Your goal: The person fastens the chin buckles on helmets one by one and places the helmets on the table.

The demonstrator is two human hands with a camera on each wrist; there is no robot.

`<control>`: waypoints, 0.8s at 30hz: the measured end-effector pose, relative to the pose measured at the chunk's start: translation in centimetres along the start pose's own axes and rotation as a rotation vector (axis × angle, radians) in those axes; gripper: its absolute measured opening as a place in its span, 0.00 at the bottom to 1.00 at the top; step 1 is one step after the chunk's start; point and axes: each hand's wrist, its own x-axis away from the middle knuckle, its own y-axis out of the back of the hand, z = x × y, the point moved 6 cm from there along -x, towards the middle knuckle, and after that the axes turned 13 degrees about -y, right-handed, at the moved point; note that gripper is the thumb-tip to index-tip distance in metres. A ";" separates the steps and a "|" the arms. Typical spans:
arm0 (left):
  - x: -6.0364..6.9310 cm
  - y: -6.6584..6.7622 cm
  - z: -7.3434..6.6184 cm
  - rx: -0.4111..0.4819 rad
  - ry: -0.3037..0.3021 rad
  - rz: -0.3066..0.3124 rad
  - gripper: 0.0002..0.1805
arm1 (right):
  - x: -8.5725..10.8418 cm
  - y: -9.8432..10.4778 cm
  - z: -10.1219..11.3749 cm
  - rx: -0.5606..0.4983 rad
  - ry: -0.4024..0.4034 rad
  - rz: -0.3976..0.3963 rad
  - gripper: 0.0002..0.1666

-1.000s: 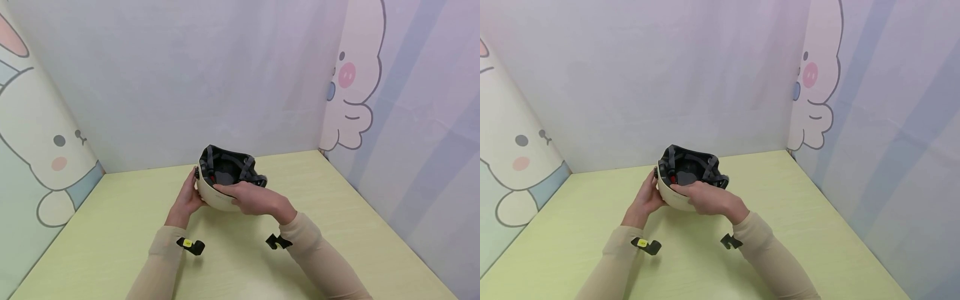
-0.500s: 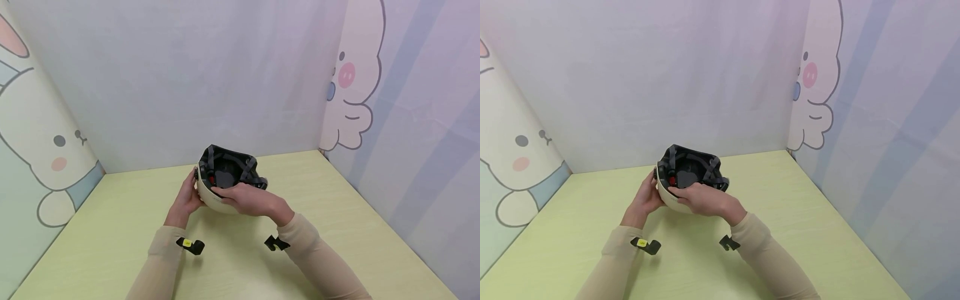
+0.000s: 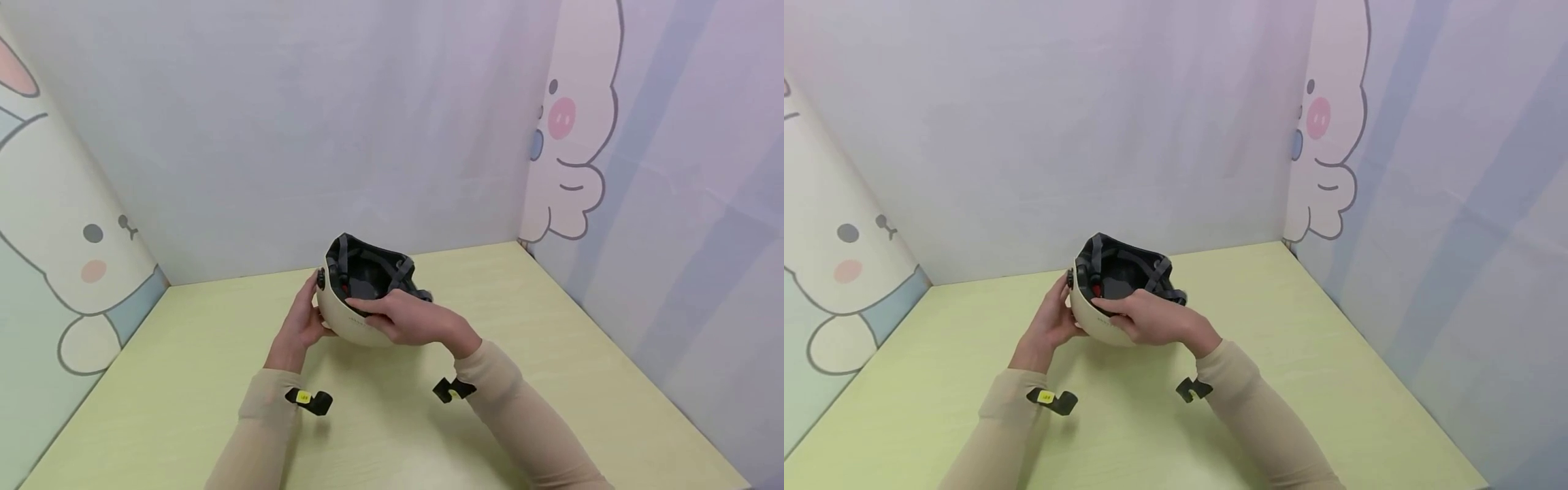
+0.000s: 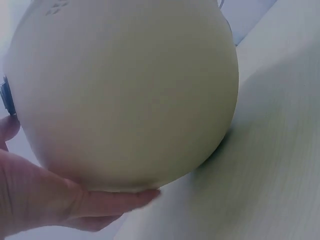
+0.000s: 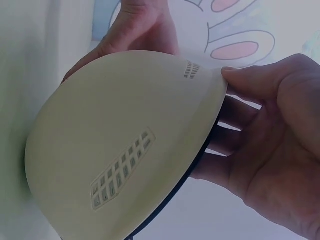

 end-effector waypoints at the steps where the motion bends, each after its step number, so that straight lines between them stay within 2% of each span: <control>1: 0.0 0.0 0.0 0.002 0.003 -0.009 0.42 | 0.0 0.0 -0.1 -0.017 0.009 -0.001 0.27; 7: 0.1 0.3 -0.2 0.004 0.019 -0.048 0.45 | -0.2 0.1 -0.5 -0.093 0.032 0.002 0.28; 12: 0.1 0.2 -0.4 -0.028 0.001 -0.059 0.44 | -0.4 0.2 -0.9 -0.098 -0.002 -0.005 0.28; 16: 0.1 0.1 -0.6 -0.045 -0.006 -0.059 0.42 | -0.5 0.2 -0.6 -0.044 -0.039 -0.003 0.29; 24: 0.2 -0.3 -1.2 -0.084 -0.040 -0.042 0.40 | -0.3 -0.3 0.0 0.130 -0.100 0.041 0.31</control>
